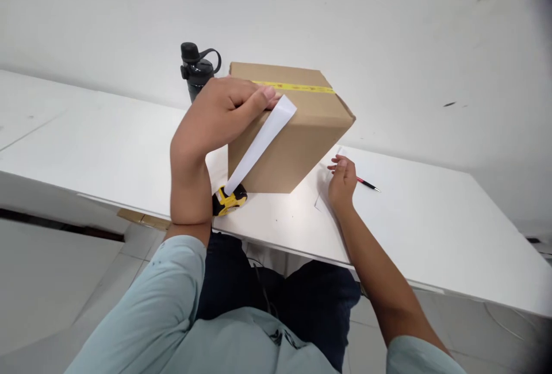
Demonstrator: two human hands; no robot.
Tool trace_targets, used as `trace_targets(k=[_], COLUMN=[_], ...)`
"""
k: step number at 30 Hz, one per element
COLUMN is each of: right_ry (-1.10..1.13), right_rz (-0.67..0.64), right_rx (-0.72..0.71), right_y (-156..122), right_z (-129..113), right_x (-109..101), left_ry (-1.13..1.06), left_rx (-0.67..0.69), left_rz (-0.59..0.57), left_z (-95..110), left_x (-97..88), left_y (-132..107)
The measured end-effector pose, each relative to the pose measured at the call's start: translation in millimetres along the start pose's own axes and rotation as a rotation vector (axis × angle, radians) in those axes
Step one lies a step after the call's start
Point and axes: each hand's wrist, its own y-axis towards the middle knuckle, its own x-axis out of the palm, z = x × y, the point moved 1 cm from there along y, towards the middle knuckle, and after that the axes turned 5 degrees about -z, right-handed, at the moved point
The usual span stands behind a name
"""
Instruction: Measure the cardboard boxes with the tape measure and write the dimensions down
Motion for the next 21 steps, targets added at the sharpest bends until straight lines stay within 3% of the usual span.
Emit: trace_targets(k=[2,12,18,21], right_ry=[-0.022,-0.102,-0.194,-0.318], right_rz=[-0.017,0.003,-0.034,-0.072], right_rx=[-0.011,-0.040,-0.116,-0.161], right_y=[-4.0,-7.2,-14.4,-0.8], right_z=[0.5,0.0,-6.2,-8.4], right_x=[0.9,-2.4,-0.8,-13.2], left_ry=[-0.004,0.004,0.036,0.037], left_rx=[0.017,-0.176,-0.092,-0.020], left_rz=[-0.017,-0.069,-0.088,-0.077], left_z=[2.6,14.1,10.4,9.0], left_x=[-1.2,-3.6,-5.3,-6.9], left_y=[-0.9,-0.9,0.3,0.8])
